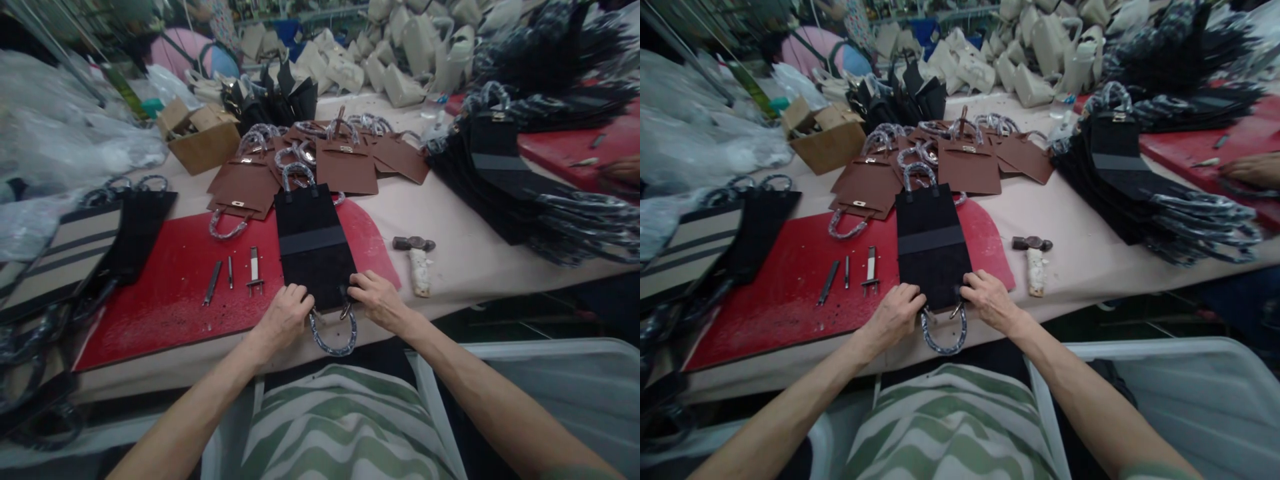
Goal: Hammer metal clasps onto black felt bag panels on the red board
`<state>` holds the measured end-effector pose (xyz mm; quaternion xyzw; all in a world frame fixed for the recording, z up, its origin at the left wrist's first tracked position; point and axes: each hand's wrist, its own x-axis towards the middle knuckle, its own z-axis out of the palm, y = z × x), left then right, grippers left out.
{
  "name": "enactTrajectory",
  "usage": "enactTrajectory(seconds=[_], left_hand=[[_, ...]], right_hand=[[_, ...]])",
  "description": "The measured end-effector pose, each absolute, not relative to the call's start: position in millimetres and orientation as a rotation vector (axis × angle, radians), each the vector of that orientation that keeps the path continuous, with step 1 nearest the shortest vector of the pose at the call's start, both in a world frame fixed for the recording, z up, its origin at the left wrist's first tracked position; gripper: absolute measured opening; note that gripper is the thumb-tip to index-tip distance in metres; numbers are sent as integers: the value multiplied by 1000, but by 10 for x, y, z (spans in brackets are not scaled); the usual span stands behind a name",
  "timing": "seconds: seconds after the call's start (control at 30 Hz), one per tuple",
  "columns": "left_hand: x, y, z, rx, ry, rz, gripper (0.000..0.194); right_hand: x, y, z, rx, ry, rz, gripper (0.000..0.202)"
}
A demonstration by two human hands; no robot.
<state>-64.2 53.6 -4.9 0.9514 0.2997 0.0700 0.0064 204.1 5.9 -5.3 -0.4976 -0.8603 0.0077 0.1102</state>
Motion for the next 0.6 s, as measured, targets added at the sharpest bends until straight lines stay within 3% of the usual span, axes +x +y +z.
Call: enactTrajectory(seconds=[0.2,0.47,0.6], left_hand=[[-883,611,-277,2834,616,834,27],[-865,464,-396,2737,764,896,37],[-890,408,-468,2698,765,871,46]], right_hand=[[2164,140,-192,-1179,-2477,52,23],[2106,49,-159,-1183,-2223,318,29],[2041,-84,-200,-1266,-2181,390,42]])
